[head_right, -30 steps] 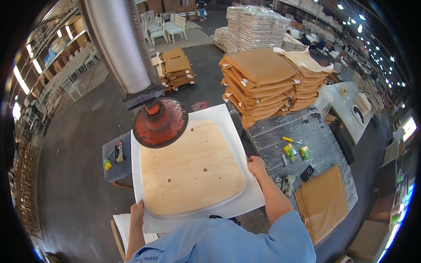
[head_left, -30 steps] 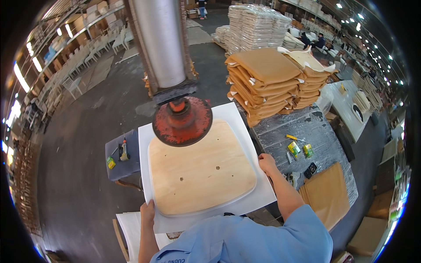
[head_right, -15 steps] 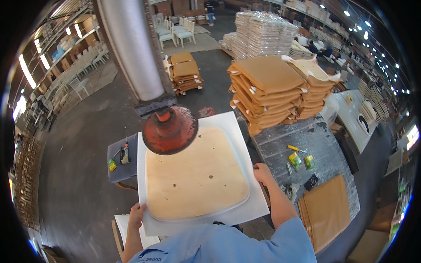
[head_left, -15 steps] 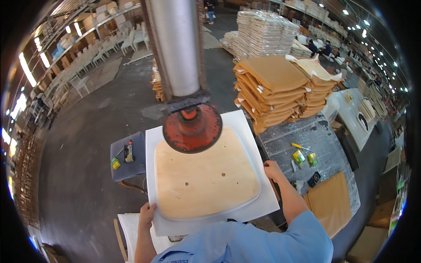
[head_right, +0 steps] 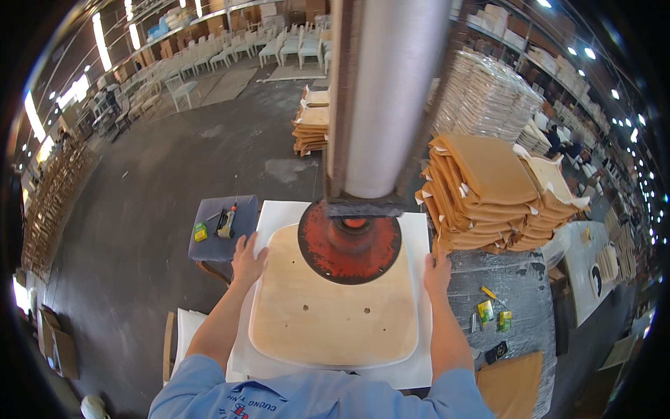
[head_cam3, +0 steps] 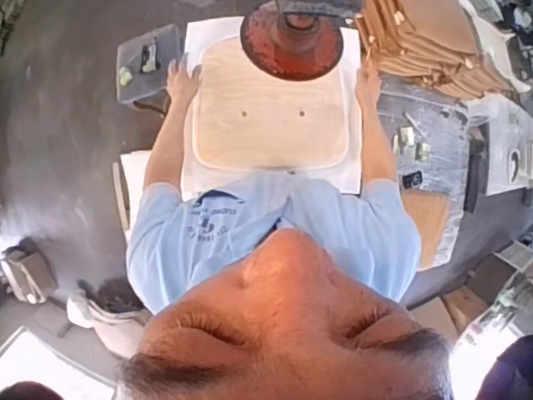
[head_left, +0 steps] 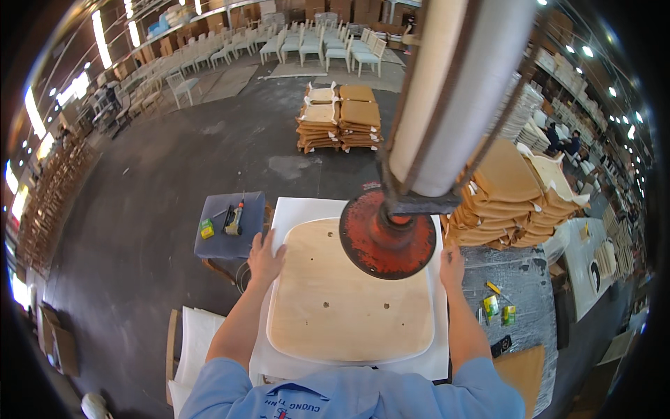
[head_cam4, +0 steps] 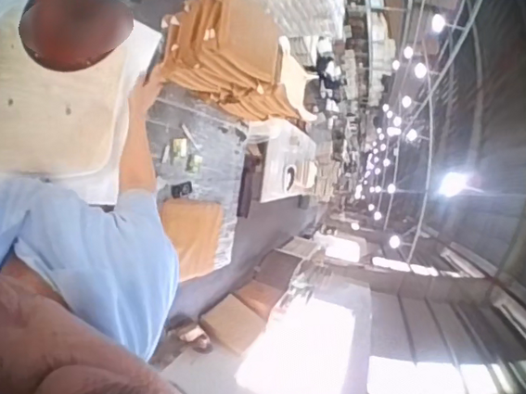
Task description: The person places a brown fabric sheet over a chair seat base, then covers it with a white foam pad. They pull the fabric edges over the foam and secure them to the underside of the seat using a staple gun. The process is repeated for a second seat.
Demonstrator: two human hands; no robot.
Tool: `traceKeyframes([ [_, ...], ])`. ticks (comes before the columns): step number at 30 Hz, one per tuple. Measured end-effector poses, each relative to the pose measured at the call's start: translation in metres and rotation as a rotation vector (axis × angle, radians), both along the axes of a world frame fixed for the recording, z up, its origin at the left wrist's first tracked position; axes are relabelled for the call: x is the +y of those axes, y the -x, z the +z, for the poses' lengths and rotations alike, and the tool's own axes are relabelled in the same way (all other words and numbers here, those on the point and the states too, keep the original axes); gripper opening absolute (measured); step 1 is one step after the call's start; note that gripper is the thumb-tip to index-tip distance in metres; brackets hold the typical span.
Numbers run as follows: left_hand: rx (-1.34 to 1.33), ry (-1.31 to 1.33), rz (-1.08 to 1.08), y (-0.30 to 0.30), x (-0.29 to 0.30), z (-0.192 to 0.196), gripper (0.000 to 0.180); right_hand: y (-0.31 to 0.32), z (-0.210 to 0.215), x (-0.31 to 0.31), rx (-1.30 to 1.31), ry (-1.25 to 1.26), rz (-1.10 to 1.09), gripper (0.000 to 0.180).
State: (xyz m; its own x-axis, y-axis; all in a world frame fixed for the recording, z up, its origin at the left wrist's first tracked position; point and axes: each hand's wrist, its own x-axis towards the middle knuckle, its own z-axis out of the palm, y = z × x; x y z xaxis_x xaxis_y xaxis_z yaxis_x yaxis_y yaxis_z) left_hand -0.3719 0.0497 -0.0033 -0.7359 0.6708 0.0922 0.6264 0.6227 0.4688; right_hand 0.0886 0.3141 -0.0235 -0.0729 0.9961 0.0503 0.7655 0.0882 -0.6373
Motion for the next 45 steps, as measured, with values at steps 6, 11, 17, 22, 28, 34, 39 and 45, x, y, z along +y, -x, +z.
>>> traceKeyframes([
  [6, -0.154, 0.142, -0.022, -0.041, -0.007, -0.013, 0.061, 0.023, -0.007, -0.061, -0.428, 0.007, 0.227, 0.064],
  [11, -0.134, 0.104, -0.030, -0.048, -0.009, -0.016, 0.058, 0.020, -0.012, -0.063, -0.388, 0.019, 0.248, 0.081],
  [17, -0.028, 0.058, -0.030, -0.047, -0.014, -0.018, 0.056, 0.022, -0.010, -0.060, -0.312, 0.024, 0.246, 0.078],
  [22, -0.215, 0.194, 0.048, -0.082, -0.058, 0.002, 0.060, -0.018, -0.003, -0.099, -0.365, 0.001, 0.208, 0.062],
  [28, -0.244, 0.192, 0.128, -0.105, -0.081, 0.004, 0.061, -0.029, 0.002, -0.128, -0.268, 0.084, 0.192, 0.059],
  [34, -0.207, 0.156, 0.131, -0.112, -0.082, 0.001, 0.062, -0.035, 0.002, -0.123, -0.220, 0.024, 0.253, 0.052],
  [39, -0.207, 0.164, 0.146, -0.119, -0.081, 0.001, 0.062, -0.038, 0.000, -0.119, -0.215, 0.020, 0.251, 0.052],
  [45, -0.203, 0.155, 0.122, -0.117, -0.086, 0.003, 0.063, -0.039, -0.001, -0.120, -0.216, 0.015, 0.257, 0.052],
])
